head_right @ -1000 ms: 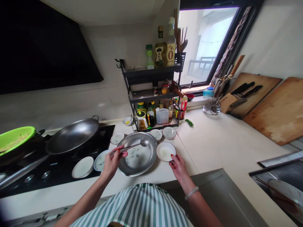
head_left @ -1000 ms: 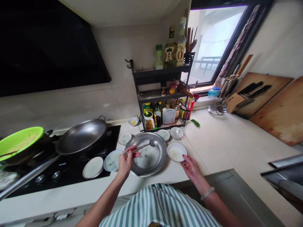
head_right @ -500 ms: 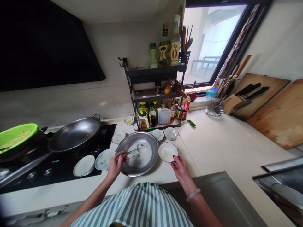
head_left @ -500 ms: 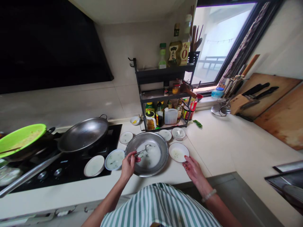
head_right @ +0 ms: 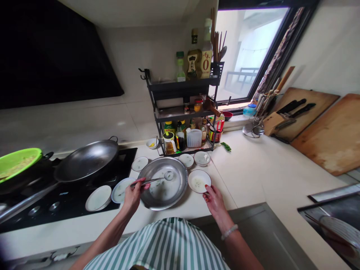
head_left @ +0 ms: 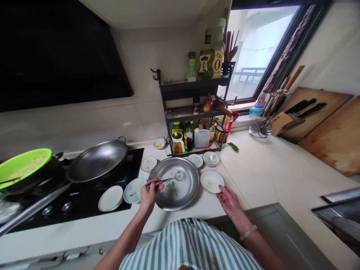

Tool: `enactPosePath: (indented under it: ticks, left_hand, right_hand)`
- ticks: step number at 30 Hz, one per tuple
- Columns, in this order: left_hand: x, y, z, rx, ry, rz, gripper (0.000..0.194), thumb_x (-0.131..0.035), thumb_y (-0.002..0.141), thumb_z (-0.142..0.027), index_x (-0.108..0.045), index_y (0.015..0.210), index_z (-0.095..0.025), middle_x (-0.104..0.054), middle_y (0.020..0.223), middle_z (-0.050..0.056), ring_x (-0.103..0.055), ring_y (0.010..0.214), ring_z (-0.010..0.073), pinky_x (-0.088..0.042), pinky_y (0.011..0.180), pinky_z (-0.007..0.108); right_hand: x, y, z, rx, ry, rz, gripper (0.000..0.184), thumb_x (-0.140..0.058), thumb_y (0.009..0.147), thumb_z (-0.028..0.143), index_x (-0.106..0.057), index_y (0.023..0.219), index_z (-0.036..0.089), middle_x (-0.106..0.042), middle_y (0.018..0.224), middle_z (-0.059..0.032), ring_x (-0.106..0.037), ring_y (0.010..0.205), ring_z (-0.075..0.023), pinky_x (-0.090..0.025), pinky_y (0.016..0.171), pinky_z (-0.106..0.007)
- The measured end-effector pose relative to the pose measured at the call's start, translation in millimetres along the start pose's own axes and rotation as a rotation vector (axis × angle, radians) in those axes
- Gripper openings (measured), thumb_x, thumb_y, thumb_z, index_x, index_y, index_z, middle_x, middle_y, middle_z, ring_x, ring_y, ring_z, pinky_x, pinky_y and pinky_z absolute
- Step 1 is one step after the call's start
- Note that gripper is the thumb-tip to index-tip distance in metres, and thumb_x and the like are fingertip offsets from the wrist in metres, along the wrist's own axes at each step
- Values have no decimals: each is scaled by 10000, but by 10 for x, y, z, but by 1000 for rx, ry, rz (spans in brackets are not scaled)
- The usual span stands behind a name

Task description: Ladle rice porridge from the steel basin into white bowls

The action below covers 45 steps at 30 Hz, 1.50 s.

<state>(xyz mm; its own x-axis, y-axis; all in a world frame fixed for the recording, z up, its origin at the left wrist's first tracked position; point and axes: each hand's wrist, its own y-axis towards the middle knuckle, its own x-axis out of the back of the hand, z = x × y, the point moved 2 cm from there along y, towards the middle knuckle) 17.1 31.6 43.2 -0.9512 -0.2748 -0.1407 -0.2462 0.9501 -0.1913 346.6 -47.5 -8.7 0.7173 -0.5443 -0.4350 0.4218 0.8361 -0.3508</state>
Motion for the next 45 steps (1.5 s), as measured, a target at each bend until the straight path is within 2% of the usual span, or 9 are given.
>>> enactPosePath:
  ticks: [12, 20, 25, 30, 38, 45]
  left_hand:
    - [47, 22, -16, -32, -12, 27, 164, -505, 888, -169, -646, 945, -108, -740, 649, 68, -739, 635, 201, -609, 719, 342]
    - [38, -26, -144, -14, 16, 27, 172, -510, 870, -169, -646, 947, -96, -739, 647, 83, -733, 619, 204, -605, 711, 343]
    - [55, -65, -239, -41, 44, 61, 226, -527, 863, -248, -649, 981, -99, -740, 651, 77, -736, 645, 215, -598, 741, 355]
    - [21, -128, -422, -85, 52, 110, 279, -564, 822, -299, -658, 1000, -107, -746, 701, 72, -736, 676, 216, -593, 716, 338]
    - [-171, -344, -863, -98, 54, 171, 475, -649, 711, -433, -667, 1002, -58, -729, 660, 82, -717, 630, 226, -579, 684, 353]
    - [-346, -479, -987, -95, 83, 281, 483, -661, 715, -475, -665, 993, -80, -716, 658, 65, -689, 597, 204, -568, 655, 335]
  right_hand:
    - [-4, -22, -14, 1, -47, 16, 410, -881, 503, 431, -623, 749, 229, -601, 681, -2, -503, 529, -127, -399, 463, -269]
    - [-37, -44, -4, -6, -29, 15, 423, -889, 482, 429, -630, 745, 223, -619, 687, -3, -503, 521, -121, -401, 452, -259]
    - [-37, -41, -4, -9, -18, 21, 404, -891, 501, 413, -635, 747, 223, -615, 680, 2, -505, 525, -121, -406, 460, -259]
    - [-24, -30, -9, 13, -60, 42, 368, -862, 555, 414, -632, 769, 223, -611, 696, 2, -515, 537, -127, -401, 475, -264]
    - [-82, -46, 19, -3, -42, 54, 393, -880, 531, 402, -650, 788, 215, -639, 721, -5, -510, 541, -118, -394, 465, -247]
    - [-168, -71, 50, -8, -42, 63, 401, -889, 515, 396, -647, 775, 210, -645, 745, -7, -521, 553, -110, -419, 491, -242]
